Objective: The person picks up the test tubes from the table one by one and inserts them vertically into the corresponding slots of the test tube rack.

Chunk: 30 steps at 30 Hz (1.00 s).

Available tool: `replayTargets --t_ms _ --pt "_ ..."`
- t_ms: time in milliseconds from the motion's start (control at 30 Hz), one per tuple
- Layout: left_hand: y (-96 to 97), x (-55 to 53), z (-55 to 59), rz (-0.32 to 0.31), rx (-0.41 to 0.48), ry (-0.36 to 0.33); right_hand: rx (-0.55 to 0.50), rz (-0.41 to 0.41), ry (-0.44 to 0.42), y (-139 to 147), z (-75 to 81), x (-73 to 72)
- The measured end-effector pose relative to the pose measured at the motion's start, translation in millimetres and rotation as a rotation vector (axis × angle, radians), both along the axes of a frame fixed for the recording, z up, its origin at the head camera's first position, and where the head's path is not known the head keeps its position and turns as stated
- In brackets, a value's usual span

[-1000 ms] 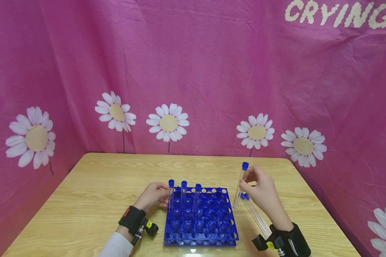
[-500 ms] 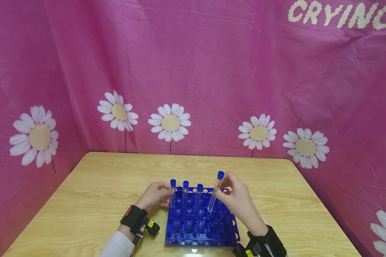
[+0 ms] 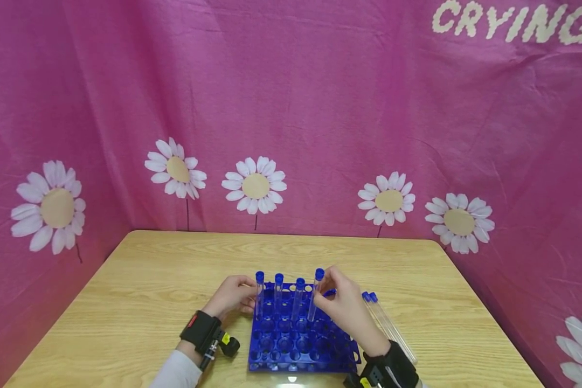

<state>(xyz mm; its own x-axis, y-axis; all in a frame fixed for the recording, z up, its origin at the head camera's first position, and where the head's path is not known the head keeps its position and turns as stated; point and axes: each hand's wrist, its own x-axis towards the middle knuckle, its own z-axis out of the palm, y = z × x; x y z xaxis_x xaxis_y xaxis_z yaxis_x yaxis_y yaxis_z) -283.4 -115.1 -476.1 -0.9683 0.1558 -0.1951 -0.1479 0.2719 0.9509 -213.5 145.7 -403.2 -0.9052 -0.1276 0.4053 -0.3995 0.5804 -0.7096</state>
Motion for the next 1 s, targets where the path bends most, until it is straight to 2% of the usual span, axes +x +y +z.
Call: replayTargets --t_ms 200,433,800,1000 --pt "0.1 0.5 -0.1 0.006 0.0 -0.008 0.062 -0.001 -0.039 0.4 -2.6 -1.5" --pt "0.8 0.1 0.5 0.011 -0.003 -0.008 0.081 0.031 -0.085 1.6 -5.7 -4.3" --pt "0.7 -0.9 -0.6 0.006 0.002 -0.009 0.107 0.04 -0.078 2.6 -5.0 -4.0" --pt "0.0 -0.3 0.1 -0.004 0.006 -0.001 0.106 0.054 -0.092 6.3 1.9 -1.4"
